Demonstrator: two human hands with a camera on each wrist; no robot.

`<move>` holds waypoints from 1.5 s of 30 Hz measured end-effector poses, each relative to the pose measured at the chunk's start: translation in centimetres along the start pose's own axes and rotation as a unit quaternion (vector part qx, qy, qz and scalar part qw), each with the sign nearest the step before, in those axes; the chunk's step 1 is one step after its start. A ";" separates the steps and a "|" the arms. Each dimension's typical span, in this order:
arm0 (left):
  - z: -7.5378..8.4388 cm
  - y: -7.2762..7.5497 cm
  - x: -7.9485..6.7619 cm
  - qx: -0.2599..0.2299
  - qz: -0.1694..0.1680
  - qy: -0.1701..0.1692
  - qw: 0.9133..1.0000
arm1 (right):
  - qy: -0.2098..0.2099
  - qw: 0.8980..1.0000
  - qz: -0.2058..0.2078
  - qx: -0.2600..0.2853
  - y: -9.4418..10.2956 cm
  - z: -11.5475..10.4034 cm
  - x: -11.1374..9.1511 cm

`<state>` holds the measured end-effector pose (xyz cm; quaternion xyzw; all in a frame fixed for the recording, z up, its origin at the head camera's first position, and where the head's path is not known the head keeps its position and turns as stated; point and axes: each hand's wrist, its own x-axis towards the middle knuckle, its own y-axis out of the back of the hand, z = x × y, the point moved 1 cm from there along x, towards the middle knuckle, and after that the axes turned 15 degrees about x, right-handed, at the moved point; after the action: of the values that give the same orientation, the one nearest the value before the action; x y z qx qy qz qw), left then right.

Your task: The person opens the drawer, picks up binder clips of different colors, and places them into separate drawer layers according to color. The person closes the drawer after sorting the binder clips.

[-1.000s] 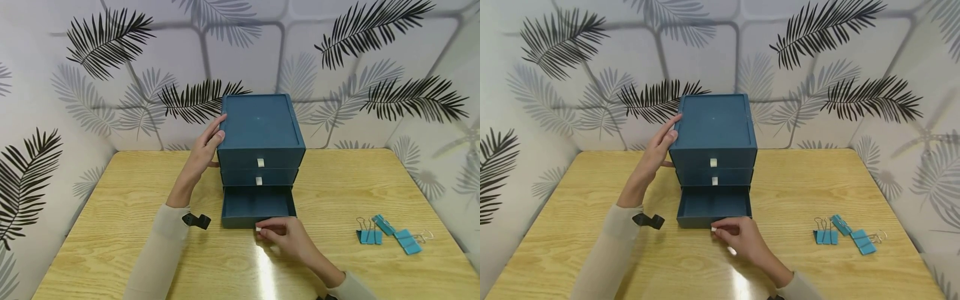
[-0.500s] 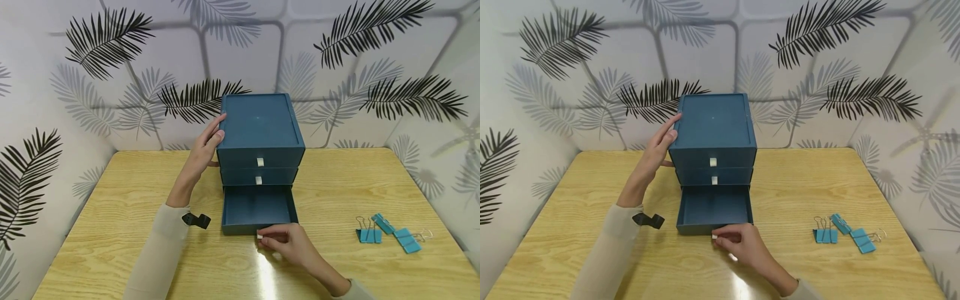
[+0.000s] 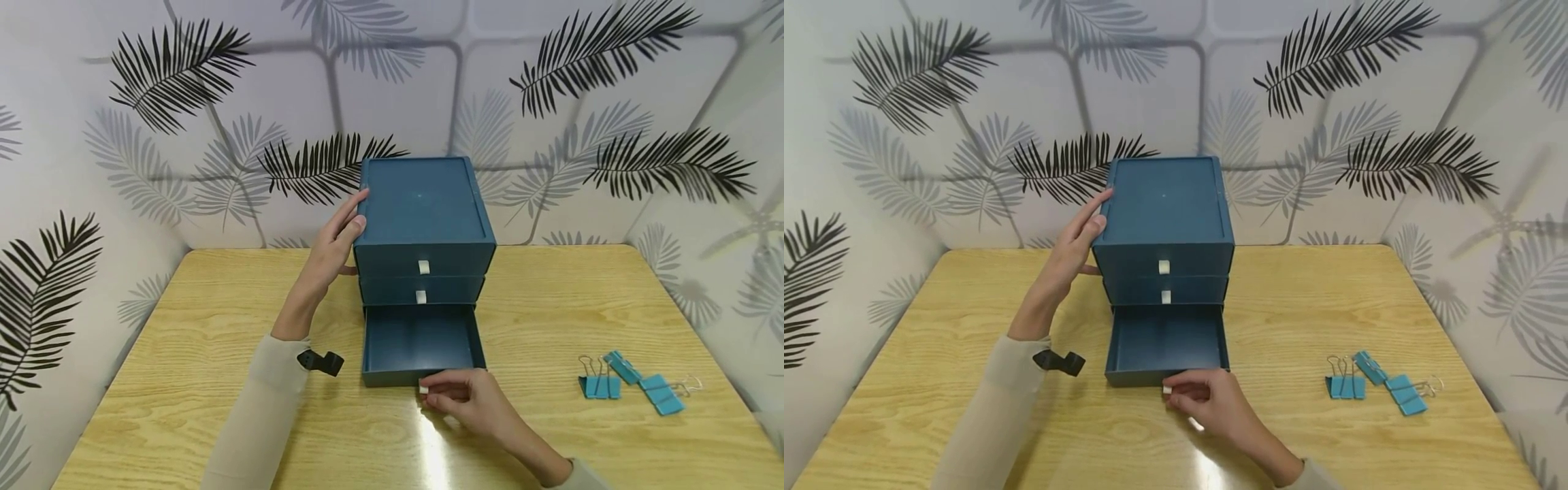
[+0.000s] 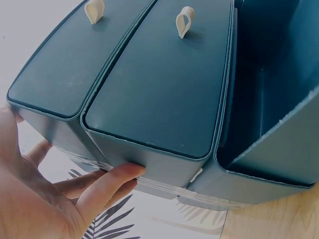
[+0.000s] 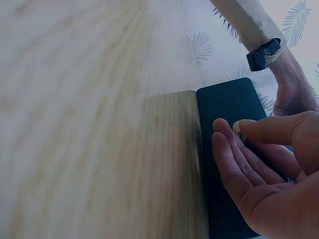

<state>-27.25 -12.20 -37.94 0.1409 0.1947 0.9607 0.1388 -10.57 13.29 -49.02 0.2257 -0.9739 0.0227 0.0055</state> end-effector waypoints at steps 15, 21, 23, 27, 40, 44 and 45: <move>3.0 0.1 -1.5 0.005 -0.001 0.003 1.000 | -0.007 1.000 -0.029 -0.005 0.5 -0.7 -0.9; 2.8 0.2 -1.4 0.000 -0.009 -0.002 1.000 | 0.007 1.000 -0.014 0.004 2.1 -2.0 -1.9; 2.9 0.2 -1.4 0.001 -0.008 -0.003 1.000 | 0.017 1.000 -0.001 0.001 2.8 -2.5 -2.2; 2.9 0.2 -1.4 0.004 -0.006 -0.001 1.000 | 0.034 0.999 0.034 -0.013 4.1 -3.4 -2.9; -0.5 -0.1 -0.1 0.005 -0.004 -0.010 1.000 | 0.077 0.973 0.162 -0.143 6.5 -4.7 -5.2; 1.0 0.0 -0.7 0.005 -0.006 -0.009 1.000 | 0.090 0.962 0.192 -0.173 7.2 -4.5 -5.9; 1.4 0.1 -0.9 0.004 -0.007 -0.007 1.000 | 0.091 0.959 0.198 -0.179 7.5 -4.5 -6.1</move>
<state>-25.98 -12.08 -36.83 0.1469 0.1988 0.9579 0.1463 -8.37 22.89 -44.98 0.0207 -0.9826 -0.1313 0.1295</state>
